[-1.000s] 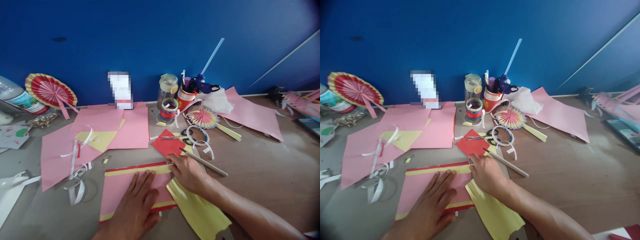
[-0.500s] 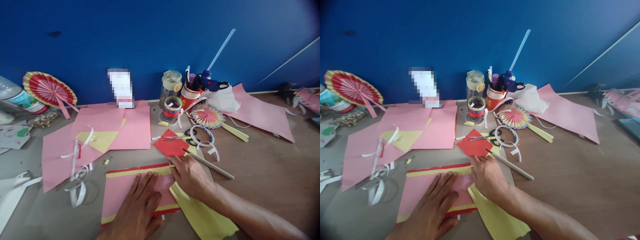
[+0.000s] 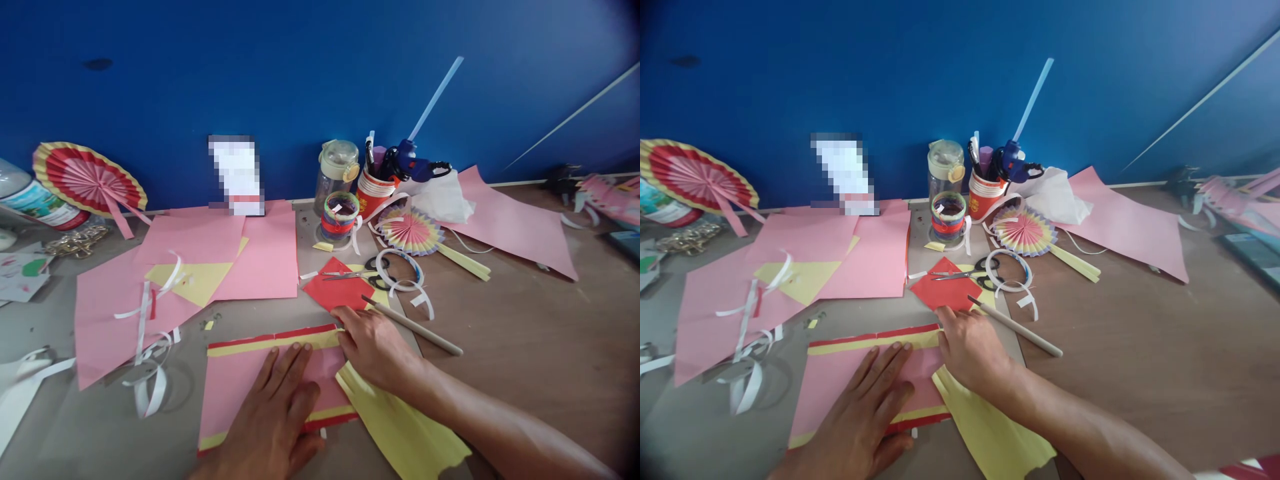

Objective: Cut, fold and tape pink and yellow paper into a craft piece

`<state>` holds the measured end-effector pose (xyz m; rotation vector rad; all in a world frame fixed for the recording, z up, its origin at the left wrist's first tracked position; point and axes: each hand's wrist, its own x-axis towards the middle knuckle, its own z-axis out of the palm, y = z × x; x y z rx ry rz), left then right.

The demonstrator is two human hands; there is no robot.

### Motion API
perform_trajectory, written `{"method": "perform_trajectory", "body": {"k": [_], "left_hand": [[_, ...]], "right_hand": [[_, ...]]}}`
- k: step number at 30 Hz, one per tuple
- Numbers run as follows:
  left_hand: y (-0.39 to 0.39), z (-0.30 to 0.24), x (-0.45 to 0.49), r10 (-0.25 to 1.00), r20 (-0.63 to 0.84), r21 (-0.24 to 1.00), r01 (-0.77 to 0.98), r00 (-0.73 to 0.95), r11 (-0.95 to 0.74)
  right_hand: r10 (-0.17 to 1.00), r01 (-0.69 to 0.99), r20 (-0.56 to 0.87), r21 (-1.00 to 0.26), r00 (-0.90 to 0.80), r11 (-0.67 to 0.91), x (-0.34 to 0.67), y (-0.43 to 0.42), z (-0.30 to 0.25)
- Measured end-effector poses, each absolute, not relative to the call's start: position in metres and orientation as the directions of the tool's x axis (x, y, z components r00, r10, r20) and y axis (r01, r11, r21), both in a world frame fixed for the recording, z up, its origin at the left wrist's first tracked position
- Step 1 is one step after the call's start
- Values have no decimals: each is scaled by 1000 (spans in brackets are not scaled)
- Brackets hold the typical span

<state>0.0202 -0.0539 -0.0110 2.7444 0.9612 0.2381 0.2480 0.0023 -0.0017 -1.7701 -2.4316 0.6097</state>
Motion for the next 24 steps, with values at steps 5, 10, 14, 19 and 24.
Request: {"method": "perform_trajectory", "body": {"k": [5, 10, 14, 19, 24], "left_hand": [[-54, -9, 21, 633, 69, 275, 595, 771, -755], [-53, -10, 21, 642, 67, 294, 600, 764, -744], [-53, -11, 20, 650, 73, 308, 603, 756, -736], [-55, -12, 19, 660, 68, 296, 617, 748, -729], [-55, -11, 20, 645, 74, 267, 609, 760, -747]], "right_hand": [[926, 903, -191, -353, -325, 244, 249, 4, -1], [922, 911, -224, -344, -316, 228, 249, 4, 1], [915, 918, -258, -333, -309, 216, 248, 5, 2], [913, 930, -271, -291, -306, 225, 247, 6, 4], [893, 878, -72, -233, -445, 419, 246, 2, 6]]}}
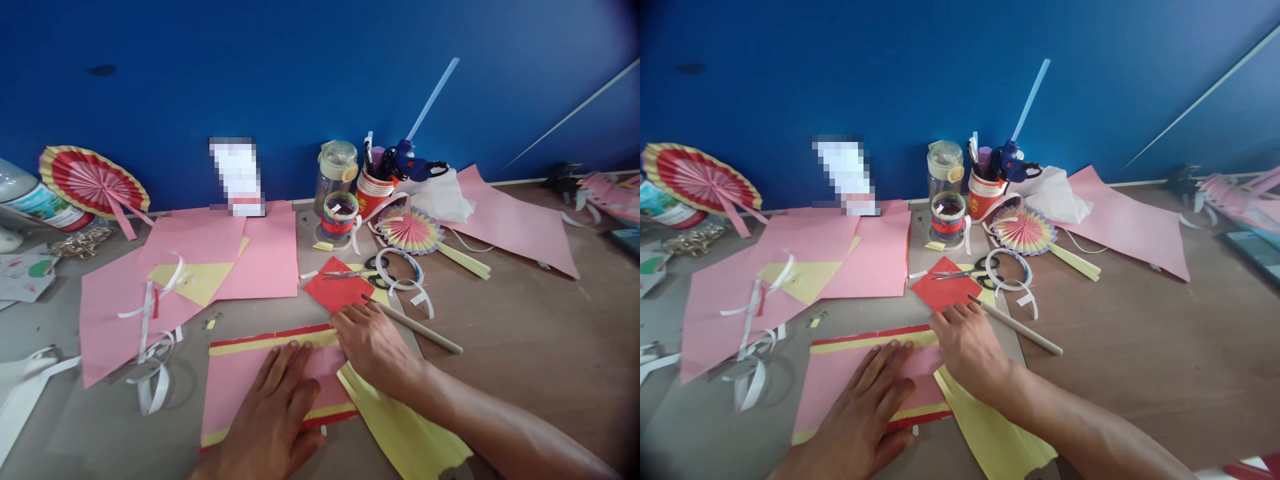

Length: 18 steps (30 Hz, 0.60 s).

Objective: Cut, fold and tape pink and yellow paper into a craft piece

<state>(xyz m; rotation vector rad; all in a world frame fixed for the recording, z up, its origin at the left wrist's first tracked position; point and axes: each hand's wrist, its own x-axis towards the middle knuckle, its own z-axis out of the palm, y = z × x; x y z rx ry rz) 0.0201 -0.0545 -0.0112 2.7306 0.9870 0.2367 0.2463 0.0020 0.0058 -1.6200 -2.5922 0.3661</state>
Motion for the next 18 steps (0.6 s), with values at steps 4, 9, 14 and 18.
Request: {"method": "perform_trajectory", "body": {"k": [4, 9, 14, 18], "left_hand": [[-54, -11, 21, 645, 72, 263, 609, 761, -748], [-53, -11, 21, 644, 82, 269, 605, 761, -749], [-52, -10, 21, 633, 85, 248, 599, 770, -761], [-52, -12, 20, 633, 83, 238, 601, 770, -763]], "right_hand": [[830, 813, 36, -178, -557, 554, 247, 0, 2], [783, 762, 56, -196, -620, 617, 249, 0, 1], [781, 749, 81, -235, -620, 619, 249, -3, 2], [824, 713, 179, -426, -537, 557, 257, 5, 4]]}}
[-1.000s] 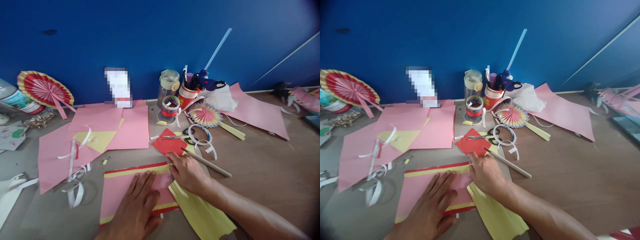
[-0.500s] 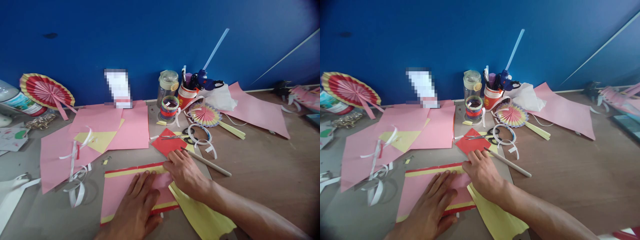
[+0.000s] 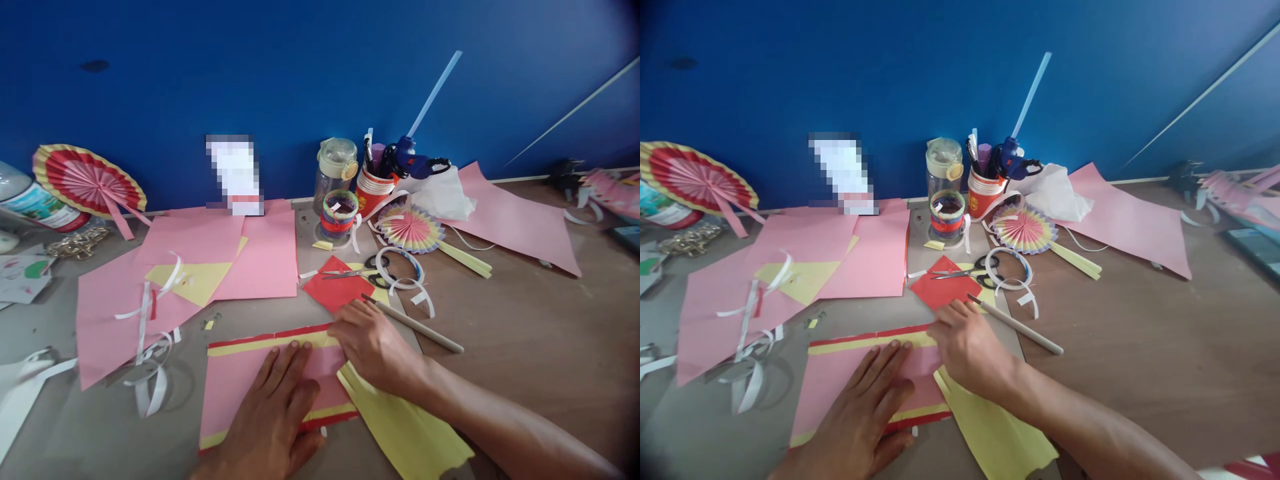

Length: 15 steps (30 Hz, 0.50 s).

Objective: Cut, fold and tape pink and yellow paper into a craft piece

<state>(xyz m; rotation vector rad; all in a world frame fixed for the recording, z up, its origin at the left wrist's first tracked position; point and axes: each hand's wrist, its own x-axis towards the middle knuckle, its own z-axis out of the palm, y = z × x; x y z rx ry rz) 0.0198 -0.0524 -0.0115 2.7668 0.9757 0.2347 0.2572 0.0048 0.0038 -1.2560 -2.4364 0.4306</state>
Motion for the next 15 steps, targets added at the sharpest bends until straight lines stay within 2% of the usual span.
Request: {"method": "perform_trajectory", "body": {"k": [3, 5, 9, 15], "left_hand": [[-53, -14, 19, 632, 107, 235, 598, 767, -766], [-53, -15, 18, 638, 117, 239, 601, 761, -762], [-53, -15, 19, 637, 127, 253, 596, 760, -762], [-53, -15, 21, 648, 137, 263, 603, 750, -753]], "right_hand": [[887, 650, 215, -614, -408, 448, 269, 17, 9], [909, 631, 170, -671, -380, 389, 275, 23, 11], [901, 661, 79, -653, -426, 370, 276, 24, 11], [843, 655, 112, -579, -526, 486, 271, 20, 10]]}}
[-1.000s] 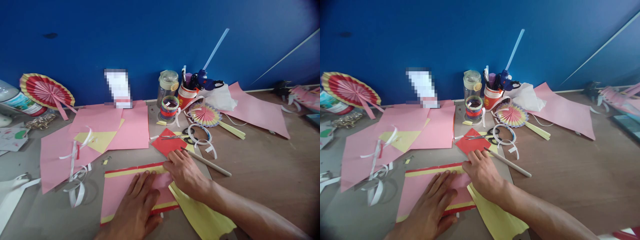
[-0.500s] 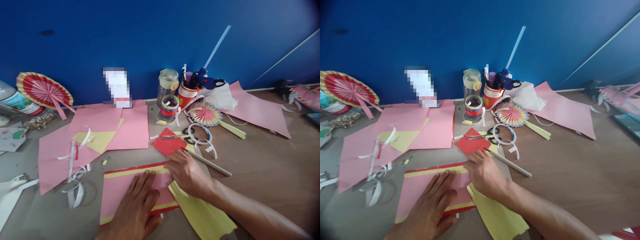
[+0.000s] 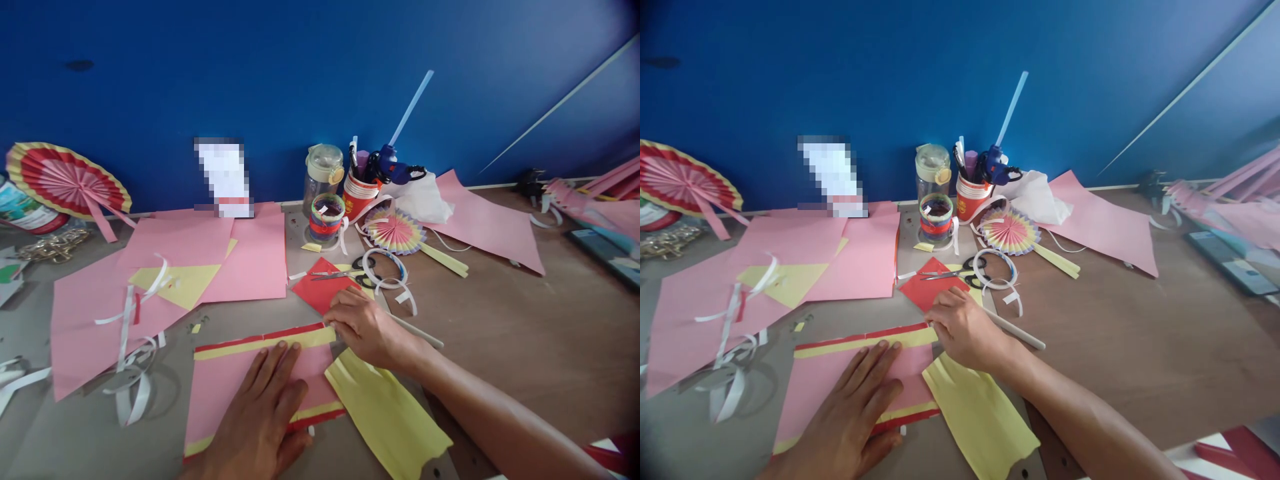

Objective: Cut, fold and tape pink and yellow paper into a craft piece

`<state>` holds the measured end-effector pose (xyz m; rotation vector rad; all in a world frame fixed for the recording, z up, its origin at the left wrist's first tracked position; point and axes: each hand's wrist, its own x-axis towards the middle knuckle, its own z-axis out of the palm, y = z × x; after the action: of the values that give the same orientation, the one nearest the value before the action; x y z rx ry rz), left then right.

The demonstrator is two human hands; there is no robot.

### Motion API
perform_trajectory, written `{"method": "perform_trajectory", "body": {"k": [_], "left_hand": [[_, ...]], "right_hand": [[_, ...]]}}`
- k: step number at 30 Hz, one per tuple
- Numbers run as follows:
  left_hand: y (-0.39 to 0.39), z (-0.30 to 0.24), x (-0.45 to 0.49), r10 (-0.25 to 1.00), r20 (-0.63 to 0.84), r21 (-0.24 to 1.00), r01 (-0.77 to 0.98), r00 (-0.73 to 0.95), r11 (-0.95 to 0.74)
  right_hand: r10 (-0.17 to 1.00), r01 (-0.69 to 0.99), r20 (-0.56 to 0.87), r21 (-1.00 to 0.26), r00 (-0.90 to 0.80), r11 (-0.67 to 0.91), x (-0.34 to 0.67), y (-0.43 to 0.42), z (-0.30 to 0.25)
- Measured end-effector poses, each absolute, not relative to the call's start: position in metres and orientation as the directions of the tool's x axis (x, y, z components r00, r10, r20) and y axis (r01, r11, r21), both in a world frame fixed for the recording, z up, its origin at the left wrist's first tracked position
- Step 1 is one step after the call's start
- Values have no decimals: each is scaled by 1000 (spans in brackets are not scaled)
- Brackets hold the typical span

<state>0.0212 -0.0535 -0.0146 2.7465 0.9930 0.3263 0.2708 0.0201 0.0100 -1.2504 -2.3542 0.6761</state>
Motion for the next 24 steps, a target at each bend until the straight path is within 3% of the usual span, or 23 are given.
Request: {"method": "perform_trajectory", "body": {"k": [17, 24], "left_hand": [[-57, -14, 21, 673, 62, 295, 631, 737, -718], [-56, -12, 19, 676, 82, 328, 621, 732, -712]], "right_hand": [[887, 862, -56, -273, -458, 427, 260, 12, 9], [872, 858, -55, -221, -486, 464, 256, 9, 9]]}}
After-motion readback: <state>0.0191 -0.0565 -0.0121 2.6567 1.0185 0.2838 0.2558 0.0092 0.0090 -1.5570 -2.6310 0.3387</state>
